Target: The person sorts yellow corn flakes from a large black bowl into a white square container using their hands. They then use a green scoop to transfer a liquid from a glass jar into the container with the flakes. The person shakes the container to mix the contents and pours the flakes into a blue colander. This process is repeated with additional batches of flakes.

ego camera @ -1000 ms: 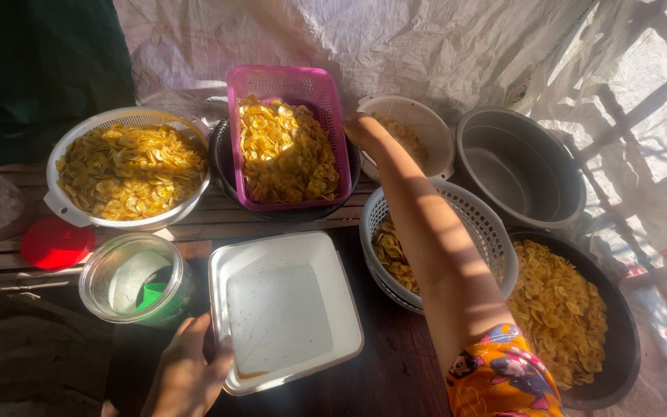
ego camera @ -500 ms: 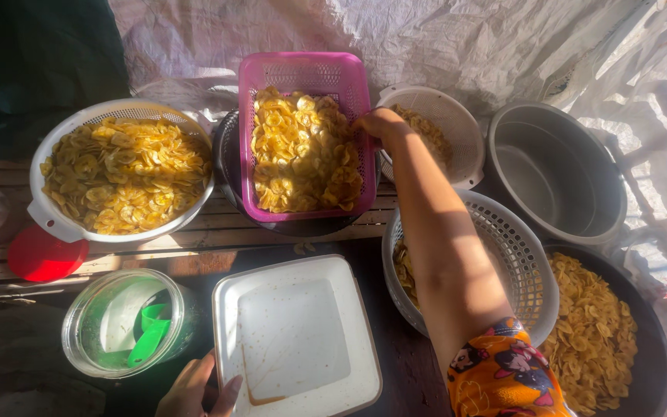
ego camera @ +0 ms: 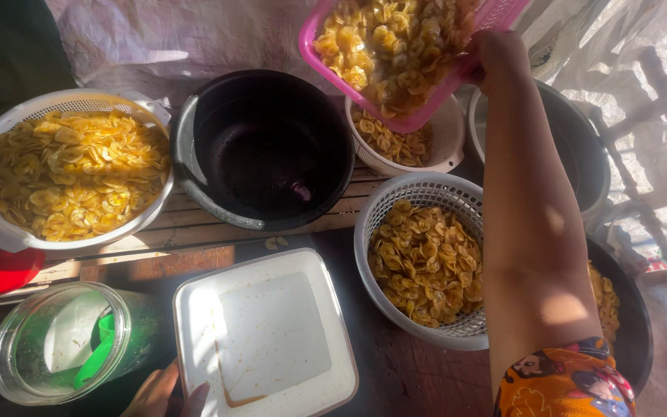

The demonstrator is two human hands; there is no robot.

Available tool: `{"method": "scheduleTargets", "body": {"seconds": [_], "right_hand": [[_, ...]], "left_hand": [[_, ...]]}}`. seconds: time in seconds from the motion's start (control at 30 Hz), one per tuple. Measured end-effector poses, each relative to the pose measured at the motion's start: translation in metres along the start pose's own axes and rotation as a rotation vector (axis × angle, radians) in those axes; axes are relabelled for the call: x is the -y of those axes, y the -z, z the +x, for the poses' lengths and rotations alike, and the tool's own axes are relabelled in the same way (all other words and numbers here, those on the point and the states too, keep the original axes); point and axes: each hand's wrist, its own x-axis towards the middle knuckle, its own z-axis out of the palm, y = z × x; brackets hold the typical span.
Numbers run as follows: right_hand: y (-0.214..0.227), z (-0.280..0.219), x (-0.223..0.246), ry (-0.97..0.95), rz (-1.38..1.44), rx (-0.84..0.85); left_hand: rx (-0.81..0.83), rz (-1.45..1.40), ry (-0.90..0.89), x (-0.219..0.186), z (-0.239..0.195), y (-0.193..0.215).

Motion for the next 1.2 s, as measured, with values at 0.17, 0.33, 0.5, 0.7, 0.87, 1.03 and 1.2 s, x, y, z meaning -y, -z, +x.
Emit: {"method": "scheduleTargets", "body": {"seconds": [0.17,0.33,0.5,0.7,0.87,1.03,1.2], "right_hand": [[0.032,0.013,-0.038,0.448,-0.436,-0.474],[0.016,-0.001,-0.08,0.379,-0.646,-0.644],[-0.005,-0.014,-0.094,0.273,-0.71,-0.631],[0.001,-0.004,-0.101,0.244,-0.762,-0.583],[0.029,0.015,-0.097,-0.043,-0.651,-0.347],[0.02,0.011,-0.097,0.272,-0.769,-0.453],[-0.004,-0.02,-0.085,0.436,-0.845,-0.441]], "left_hand": [[0.193,-0.181,-0.185,0.027,0.026,0.003],[0.09,-0.014,-0.054,0.033,0.011,-0.006],[0.277,-0.104,-0.071,0.053,0.027,-0.002],[0.315,-0.145,-0.081,0.067,0.028,-0.008],[0.355,-0.165,-0.032,0.078,0.031,-0.011],[0.262,-0.138,-0.293,0.09,0.04,-0.018],[0.259,-0.079,-0.09,0.114,0.032,-0.024]]}}
